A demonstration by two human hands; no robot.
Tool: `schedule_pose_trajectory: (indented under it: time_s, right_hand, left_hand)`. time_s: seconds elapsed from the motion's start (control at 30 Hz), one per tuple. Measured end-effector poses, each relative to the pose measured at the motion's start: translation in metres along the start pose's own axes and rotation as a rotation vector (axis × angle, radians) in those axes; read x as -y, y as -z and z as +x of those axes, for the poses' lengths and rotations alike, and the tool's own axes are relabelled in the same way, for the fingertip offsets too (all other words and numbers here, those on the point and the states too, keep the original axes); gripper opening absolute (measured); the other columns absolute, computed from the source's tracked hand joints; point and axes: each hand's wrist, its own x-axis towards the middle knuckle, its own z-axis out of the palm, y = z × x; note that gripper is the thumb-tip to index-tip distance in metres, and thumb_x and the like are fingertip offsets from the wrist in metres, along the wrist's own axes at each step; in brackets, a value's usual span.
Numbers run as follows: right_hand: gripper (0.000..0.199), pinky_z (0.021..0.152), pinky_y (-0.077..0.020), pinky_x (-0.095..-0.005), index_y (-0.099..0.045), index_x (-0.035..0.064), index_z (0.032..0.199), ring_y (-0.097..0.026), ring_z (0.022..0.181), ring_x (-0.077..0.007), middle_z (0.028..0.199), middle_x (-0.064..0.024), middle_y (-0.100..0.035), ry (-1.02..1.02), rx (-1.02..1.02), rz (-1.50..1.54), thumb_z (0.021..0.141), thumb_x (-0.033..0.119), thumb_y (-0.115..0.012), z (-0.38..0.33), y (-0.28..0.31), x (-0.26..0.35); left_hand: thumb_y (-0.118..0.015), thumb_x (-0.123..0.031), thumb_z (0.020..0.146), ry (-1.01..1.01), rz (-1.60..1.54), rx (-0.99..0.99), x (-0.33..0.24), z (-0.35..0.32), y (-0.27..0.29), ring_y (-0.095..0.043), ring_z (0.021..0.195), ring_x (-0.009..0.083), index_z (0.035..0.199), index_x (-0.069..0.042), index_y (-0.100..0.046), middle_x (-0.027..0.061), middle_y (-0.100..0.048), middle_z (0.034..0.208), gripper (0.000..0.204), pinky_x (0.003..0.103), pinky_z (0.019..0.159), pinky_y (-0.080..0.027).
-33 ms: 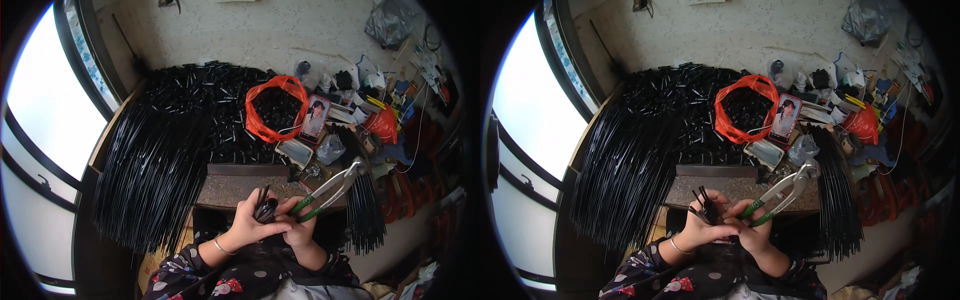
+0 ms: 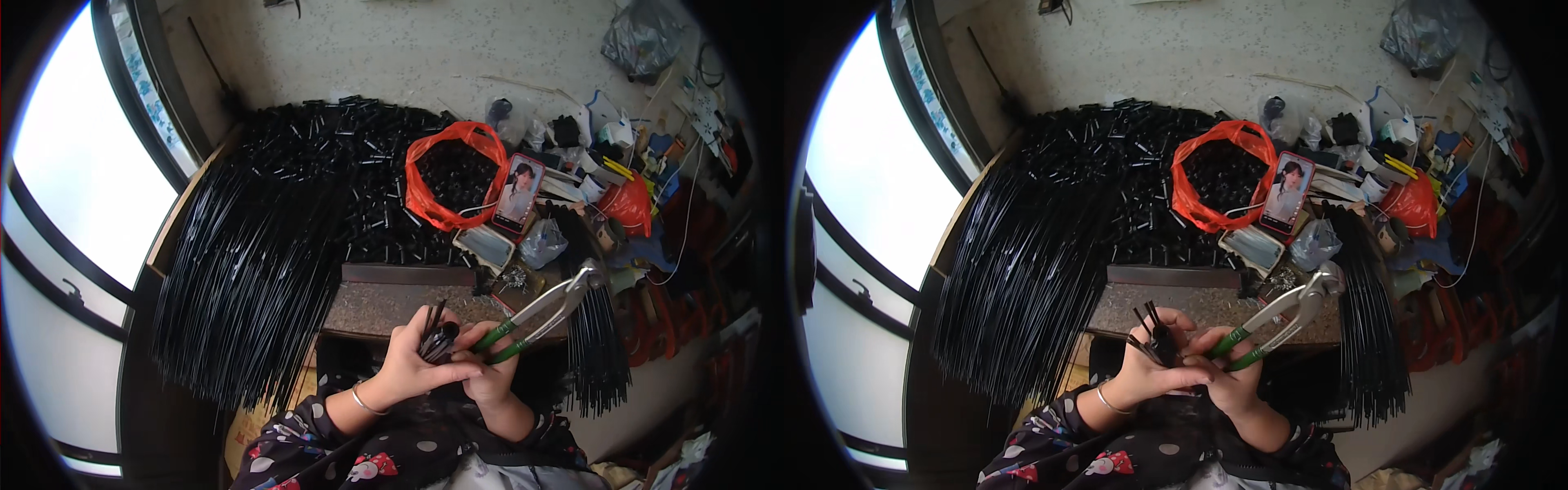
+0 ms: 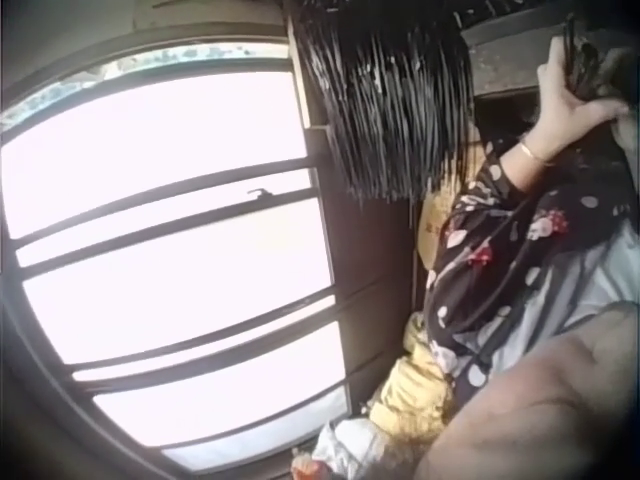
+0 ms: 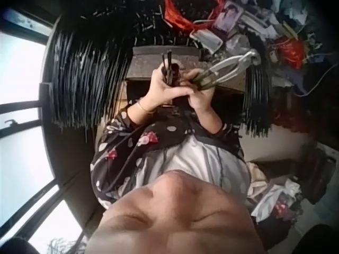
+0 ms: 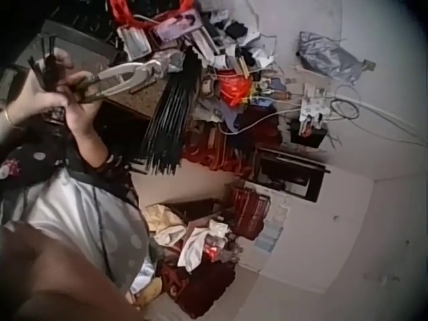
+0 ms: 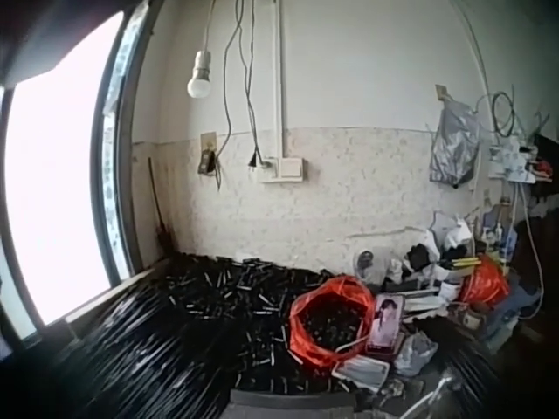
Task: Stripping the ends of black wires using a hand tool at a precision workstation.
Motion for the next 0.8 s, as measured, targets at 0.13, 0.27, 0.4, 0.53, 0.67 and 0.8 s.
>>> schedule_pose_trajectory:
  time_s: [0.13, 0.27, 0.4, 0.53, 0.67, 0.8]
  right_hand:
    - [0.024, 0.073, -0.0481, -0.0265, -0.052, 0.0006, 0.088, -0.059, 0.080, -0.0175, 0.083, -0.0087, -0.059, 0.134, 0.033, -0.030, 0.072, -0.006, -0.068, -0.003, -0.006, -0.004]
    - [0.024, 0.073, -0.0480, -0.0277, -0.052, 0.0010, 0.088, -0.059, 0.081, -0.0181, 0.084, -0.0090, -0.059, 0.090, 0.034, -0.021, 0.071, -0.005, -0.068, -0.006, -0.008, -0.004]
    - [0.025, 0.074, -0.0474, -0.0286, -0.052, 0.0007, 0.088, -0.058, 0.082, -0.0177, 0.086, -0.0091, -0.058, 0.145, 0.051, -0.085, 0.071, -0.005, -0.069, -0.006, -0.009, -0.004]
    - [0.026, 0.073, -0.0466, -0.0291, -0.050, 0.0014, 0.088, -0.057, 0.081, -0.0185, 0.085, -0.0090, -0.058, 0.135, -0.062, -0.206, 0.071, -0.005, -0.069, -0.010, -0.015, -0.002]
    - [0.030, 0.071, -0.0463, -0.0285, -0.049, 0.0024, 0.088, -0.057, 0.079, -0.0200, 0.084, -0.0097, -0.058, 0.368, -0.004, -0.361, 0.070, -0.005, -0.070, -0.004, -0.011, -0.013]
    - [0.048, 0.063, -0.0429, -0.0242, -0.043, 0.0048, 0.094, -0.052, 0.072, -0.0145, 0.086, -0.0052, -0.052, 0.394, 0.172, -0.338, 0.063, 0.004, -0.079, 0.014, -0.003, -0.009]
  left_hand:
    - [-0.085, -0.030, 0.058, -0.065, 0.160, 0.019, -0.008, -0.006, 0.006, -0.058, 0.069, 0.0096, 0.096, -0.002, -0.050, 0.0053, -0.060, 0.078, 0.058, 0.025, 0.065, -0.048]
    - [-0.085, -0.031, 0.058, -0.100, 0.170, 0.002, -0.009, -0.008, 0.008, -0.060, 0.072, 0.0102, 0.097, -0.002, -0.050, 0.0065, -0.062, 0.081, 0.060, 0.025, 0.067, -0.049]
    - [-0.088, -0.030, 0.052, -0.069, 0.160, -0.022, -0.006, -0.010, 0.008, -0.051, 0.067, 0.0061, 0.099, -0.003, -0.052, 0.0004, -0.055, 0.074, 0.065, 0.020, 0.061, -0.043]
    - [-0.087, -0.032, 0.052, -0.121, 0.248, -0.092, 0.002, -0.012, 0.008, -0.054, 0.072, 0.0085, 0.103, -0.001, -0.051, 0.0047, -0.058, 0.084, 0.069, 0.023, 0.064, -0.045]
    - [-0.087, -0.034, 0.053, -0.047, 0.216, -0.121, 0.005, -0.014, 0.009, -0.056, 0.078, 0.0111, 0.106, 0.000, -0.049, 0.0059, -0.059, 0.092, 0.073, 0.024, 0.070, -0.045]
    - [-0.087, -0.028, 0.055, -0.024, -0.246, 0.237, -0.004, -0.002, 0.015, -0.052, 0.089, 0.0119, 0.117, 0.001, -0.045, 0.0069, -0.054, 0.109, 0.081, 0.024, 0.077, -0.041]
